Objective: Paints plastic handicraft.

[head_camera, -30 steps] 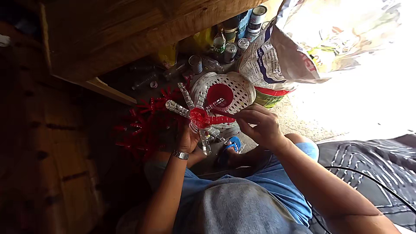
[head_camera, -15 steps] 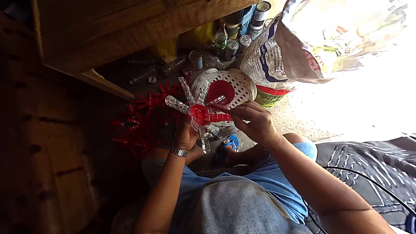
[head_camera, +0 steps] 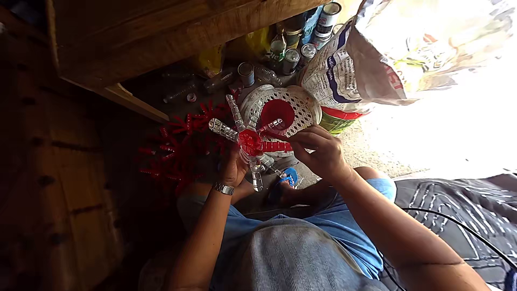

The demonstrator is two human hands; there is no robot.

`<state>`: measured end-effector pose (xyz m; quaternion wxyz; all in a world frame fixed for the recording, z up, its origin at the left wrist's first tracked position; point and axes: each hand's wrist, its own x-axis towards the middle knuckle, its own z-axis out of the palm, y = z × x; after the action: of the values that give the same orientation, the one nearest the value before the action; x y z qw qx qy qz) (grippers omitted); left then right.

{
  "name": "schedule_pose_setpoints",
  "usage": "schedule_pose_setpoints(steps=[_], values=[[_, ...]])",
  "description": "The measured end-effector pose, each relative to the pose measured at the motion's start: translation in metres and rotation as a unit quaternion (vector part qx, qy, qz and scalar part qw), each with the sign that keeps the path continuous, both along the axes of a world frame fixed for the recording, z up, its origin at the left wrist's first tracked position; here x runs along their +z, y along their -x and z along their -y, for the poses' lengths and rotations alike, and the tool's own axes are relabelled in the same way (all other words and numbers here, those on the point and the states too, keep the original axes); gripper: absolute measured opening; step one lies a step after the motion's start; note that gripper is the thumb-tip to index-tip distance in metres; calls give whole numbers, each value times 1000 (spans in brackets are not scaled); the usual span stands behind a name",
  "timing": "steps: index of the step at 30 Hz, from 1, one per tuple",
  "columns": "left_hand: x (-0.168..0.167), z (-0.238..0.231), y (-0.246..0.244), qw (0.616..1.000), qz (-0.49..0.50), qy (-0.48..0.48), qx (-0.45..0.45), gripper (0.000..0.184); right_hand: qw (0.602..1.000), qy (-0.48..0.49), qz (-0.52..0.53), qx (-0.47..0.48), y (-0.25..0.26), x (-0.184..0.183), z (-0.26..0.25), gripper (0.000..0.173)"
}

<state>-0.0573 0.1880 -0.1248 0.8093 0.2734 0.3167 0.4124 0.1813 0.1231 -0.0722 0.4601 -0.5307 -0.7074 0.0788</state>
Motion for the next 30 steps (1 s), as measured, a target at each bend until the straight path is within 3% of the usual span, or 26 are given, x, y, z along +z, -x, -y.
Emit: schedule_pose_setpoints(steps=[9,19,30], values=[[-2,0,1,1000,3,5,2,31,1000,-7,2,7,-2,2,3,12],[1,0,0,1000,3,-6,6,49,1000,-1,4,3,-1,8,3,11],[1,2,0,1000,-10,4,6,40,1000,4,1,-3,4,4,1,11]])
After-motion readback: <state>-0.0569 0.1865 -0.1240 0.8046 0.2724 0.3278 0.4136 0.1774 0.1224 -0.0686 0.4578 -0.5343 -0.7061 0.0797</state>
